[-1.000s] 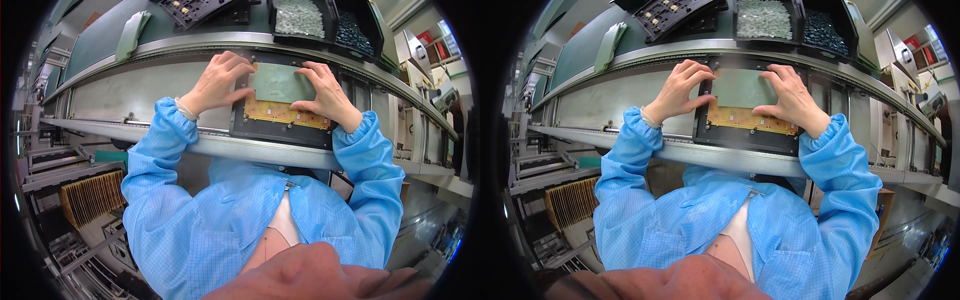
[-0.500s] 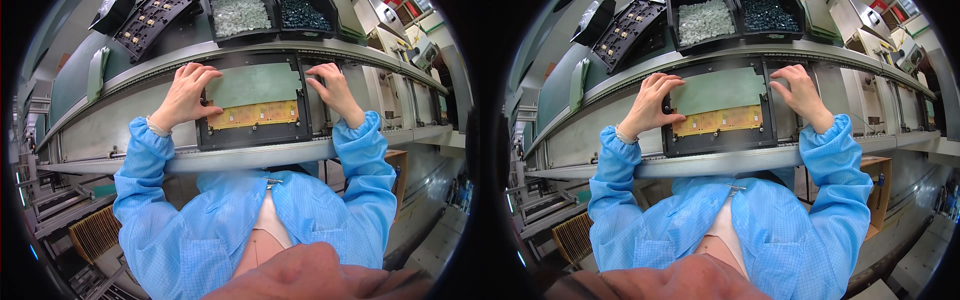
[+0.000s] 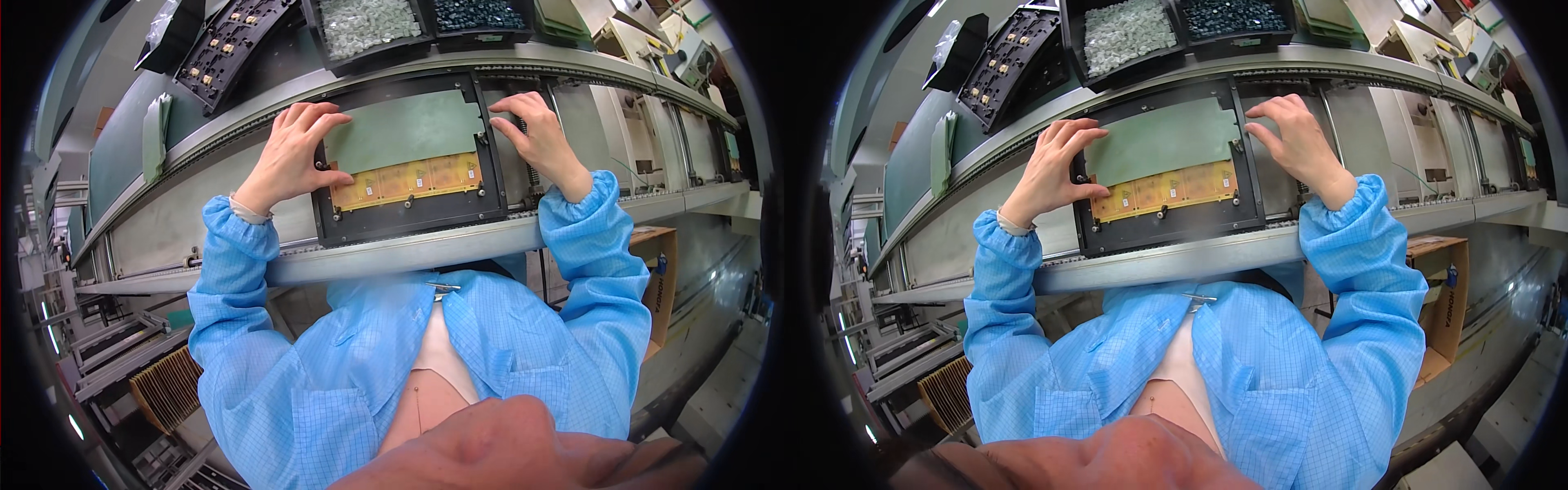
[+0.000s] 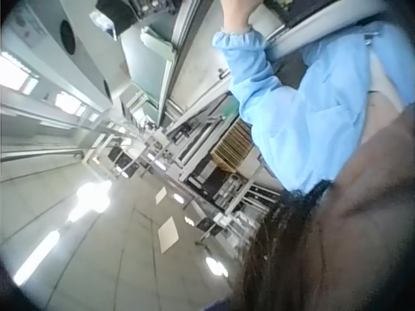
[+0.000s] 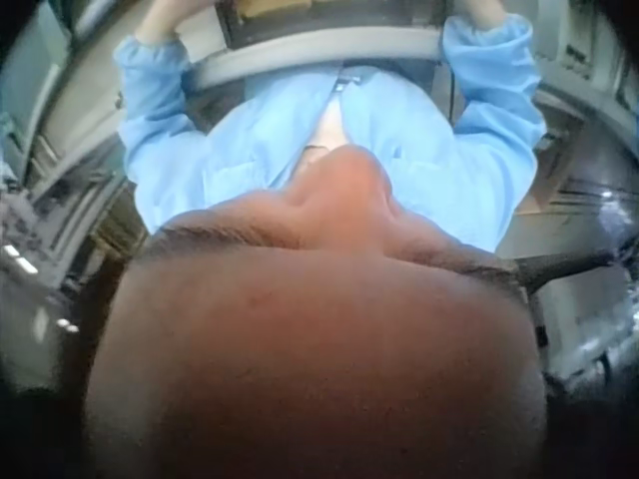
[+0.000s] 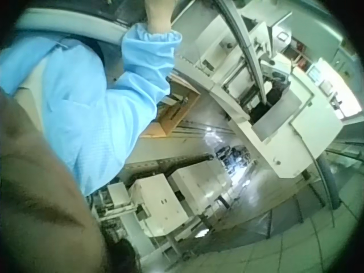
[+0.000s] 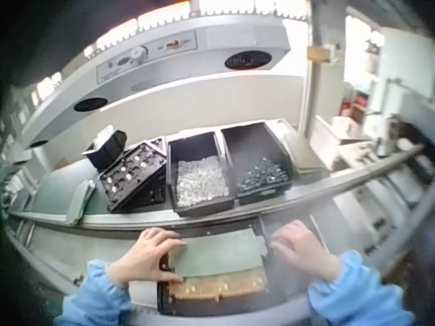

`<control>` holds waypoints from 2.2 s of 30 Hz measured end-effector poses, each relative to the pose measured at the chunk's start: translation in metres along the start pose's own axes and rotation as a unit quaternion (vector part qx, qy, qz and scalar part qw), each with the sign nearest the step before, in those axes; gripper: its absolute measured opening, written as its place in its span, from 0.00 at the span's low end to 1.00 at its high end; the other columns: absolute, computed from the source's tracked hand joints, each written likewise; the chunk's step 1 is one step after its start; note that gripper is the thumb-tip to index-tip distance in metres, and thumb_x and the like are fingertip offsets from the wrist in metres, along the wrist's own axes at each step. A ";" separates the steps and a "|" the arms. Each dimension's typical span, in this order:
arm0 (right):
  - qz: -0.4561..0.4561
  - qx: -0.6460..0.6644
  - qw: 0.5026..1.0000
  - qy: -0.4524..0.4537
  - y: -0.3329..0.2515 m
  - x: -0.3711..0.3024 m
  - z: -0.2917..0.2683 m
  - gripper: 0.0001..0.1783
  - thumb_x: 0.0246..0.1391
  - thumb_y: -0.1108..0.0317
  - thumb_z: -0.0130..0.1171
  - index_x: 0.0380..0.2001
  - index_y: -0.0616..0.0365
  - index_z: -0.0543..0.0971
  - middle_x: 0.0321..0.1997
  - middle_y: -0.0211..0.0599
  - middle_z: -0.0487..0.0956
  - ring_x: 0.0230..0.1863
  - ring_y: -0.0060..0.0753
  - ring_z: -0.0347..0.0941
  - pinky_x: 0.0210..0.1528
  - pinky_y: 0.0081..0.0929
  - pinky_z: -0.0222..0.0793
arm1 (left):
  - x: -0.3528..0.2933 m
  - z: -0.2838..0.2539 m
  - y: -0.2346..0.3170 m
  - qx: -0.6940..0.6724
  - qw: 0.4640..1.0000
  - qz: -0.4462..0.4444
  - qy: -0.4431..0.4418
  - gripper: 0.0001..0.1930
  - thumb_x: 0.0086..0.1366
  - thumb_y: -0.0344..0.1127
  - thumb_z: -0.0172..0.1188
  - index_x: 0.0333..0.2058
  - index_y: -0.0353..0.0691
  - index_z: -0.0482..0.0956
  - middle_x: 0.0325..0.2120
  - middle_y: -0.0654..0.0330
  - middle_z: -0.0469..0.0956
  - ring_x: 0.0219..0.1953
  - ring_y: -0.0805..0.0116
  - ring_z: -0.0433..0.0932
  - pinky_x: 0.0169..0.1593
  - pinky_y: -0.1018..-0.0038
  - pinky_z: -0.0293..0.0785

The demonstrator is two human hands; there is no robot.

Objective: Manual assembly of electronic components onto printed circuit boards at an assembly line station.

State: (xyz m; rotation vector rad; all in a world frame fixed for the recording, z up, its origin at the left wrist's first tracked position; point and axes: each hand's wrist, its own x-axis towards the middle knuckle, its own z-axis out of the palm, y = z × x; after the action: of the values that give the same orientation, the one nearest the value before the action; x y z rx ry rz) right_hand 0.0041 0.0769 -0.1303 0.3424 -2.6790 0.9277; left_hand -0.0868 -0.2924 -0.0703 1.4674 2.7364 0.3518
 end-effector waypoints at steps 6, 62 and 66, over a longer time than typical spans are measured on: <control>-0.069 0.018 0.997 0.005 -0.016 -0.012 0.004 0.10 0.48 0.71 0.69 0.35 0.58 0.82 0.42 0.38 0.80 0.49 0.45 0.72 0.53 0.37 0.69 | -0.007 0.007 -0.007 -0.025 0.999 -0.033 -0.009 0.41 0.42 0.52 0.76 0.55 0.47 0.73 0.57 0.58 0.72 0.61 0.53 0.66 0.65 0.56 0.60; -0.227 0.108 0.967 -0.039 -0.087 -0.037 0.026 0.06 0.48 0.70 0.67 0.25 0.58 0.79 0.30 0.36 0.77 0.34 0.40 0.73 0.38 0.35 0.70 | 0.012 0.081 0.035 -0.623 0.745 -0.227 0.071 0.20 0.69 0.38 0.60 0.53 0.32 0.71 0.46 0.51 0.79 0.47 0.67 0.79 0.52 0.72 0.75; -0.258 0.114 0.957 -0.071 -0.093 -0.039 0.023 0.07 0.47 0.69 0.68 0.25 0.58 0.79 0.30 0.35 0.77 0.34 0.40 0.73 0.37 0.35 0.69 | 0.060 0.095 0.064 -0.647 0.740 -0.182 0.014 0.23 0.68 0.42 0.62 0.55 0.33 0.72 0.46 0.55 0.79 0.49 0.69 0.77 0.52 0.72 0.74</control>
State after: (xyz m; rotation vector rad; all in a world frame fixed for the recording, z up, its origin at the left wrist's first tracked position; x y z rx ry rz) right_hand 0.0647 -0.0039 -0.1082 1.1334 -2.4012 1.0648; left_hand -0.0567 -0.1909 -0.1445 0.4762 1.7379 1.7225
